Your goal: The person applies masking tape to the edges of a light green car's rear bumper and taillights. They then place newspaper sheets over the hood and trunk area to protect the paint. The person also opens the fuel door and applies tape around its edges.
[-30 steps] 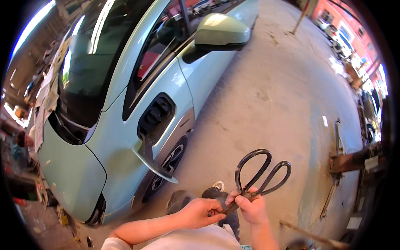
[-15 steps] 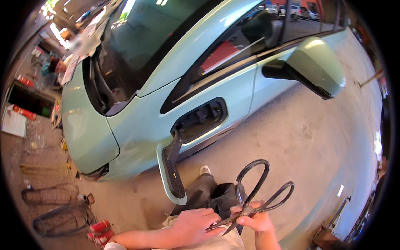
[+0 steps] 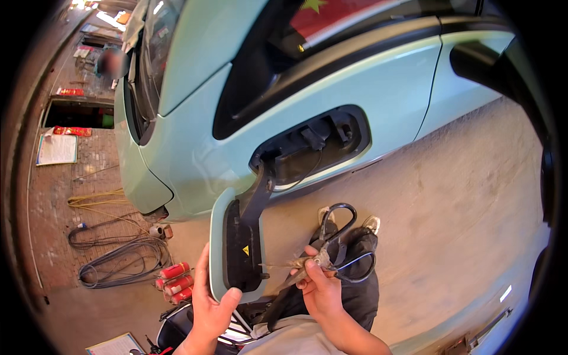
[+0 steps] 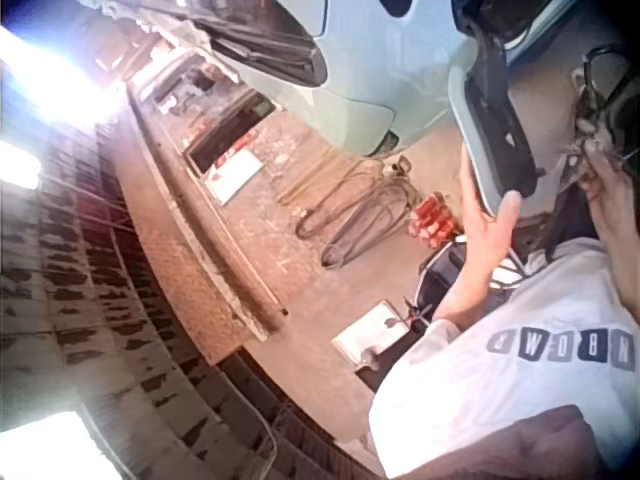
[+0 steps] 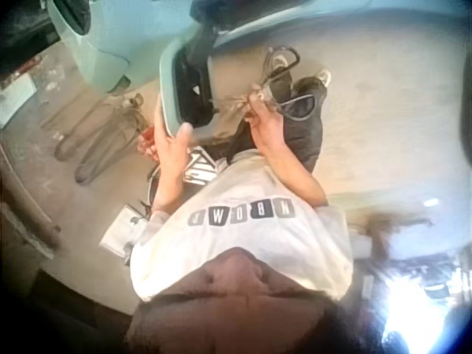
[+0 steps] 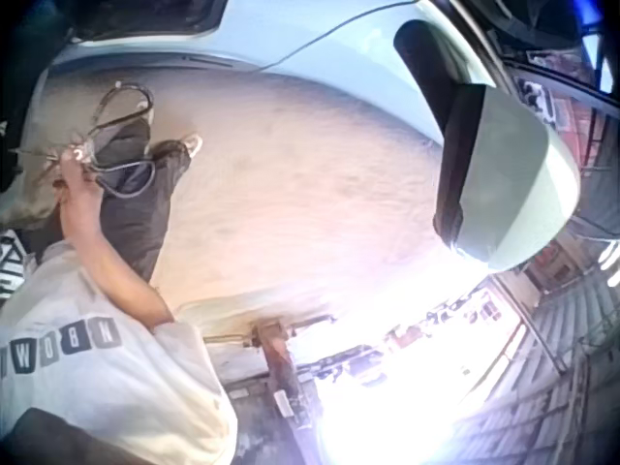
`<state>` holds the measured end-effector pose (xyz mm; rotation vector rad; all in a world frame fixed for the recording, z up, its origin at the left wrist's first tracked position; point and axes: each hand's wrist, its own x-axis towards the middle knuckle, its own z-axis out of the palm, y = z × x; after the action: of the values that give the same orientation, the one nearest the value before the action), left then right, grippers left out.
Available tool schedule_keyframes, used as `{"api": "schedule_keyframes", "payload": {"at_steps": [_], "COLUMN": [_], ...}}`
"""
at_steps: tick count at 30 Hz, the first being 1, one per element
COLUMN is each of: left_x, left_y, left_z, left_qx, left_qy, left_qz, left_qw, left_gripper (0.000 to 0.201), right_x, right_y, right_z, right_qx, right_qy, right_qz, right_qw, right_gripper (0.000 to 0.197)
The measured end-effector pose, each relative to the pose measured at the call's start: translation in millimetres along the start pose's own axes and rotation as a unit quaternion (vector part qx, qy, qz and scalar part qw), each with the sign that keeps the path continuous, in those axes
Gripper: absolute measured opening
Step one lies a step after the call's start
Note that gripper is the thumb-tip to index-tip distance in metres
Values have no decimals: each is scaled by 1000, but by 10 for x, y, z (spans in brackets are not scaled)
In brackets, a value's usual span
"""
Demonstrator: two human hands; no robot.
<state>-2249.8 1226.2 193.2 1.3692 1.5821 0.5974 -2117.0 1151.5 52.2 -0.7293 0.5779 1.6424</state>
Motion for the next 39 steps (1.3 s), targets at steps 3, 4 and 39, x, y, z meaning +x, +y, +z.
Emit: {"api": "schedule_keyframes", "payload": {"at_steps": [3,4,39], "left_x": [6,8,-6], "left_y": [-21,-31,-176], "left_z": [-60,-55,-193], "left_qx": [72,108,92], "left_qy": [-43,-55,-71], "left_qz": [-28,11,28], "left_qw": [996,993,993], "left_gripper": [74,66,68], "right_x": [77,101,-95], "right_y": [62,104,82], "right_z": [109,112,429], "right_qx": [-36,-42,-244], "right_qy": [24,27,-7], "right_qz": [6,2,-225], "right_qw": [999,999,943], "right_gripper": [37,37,30]}}
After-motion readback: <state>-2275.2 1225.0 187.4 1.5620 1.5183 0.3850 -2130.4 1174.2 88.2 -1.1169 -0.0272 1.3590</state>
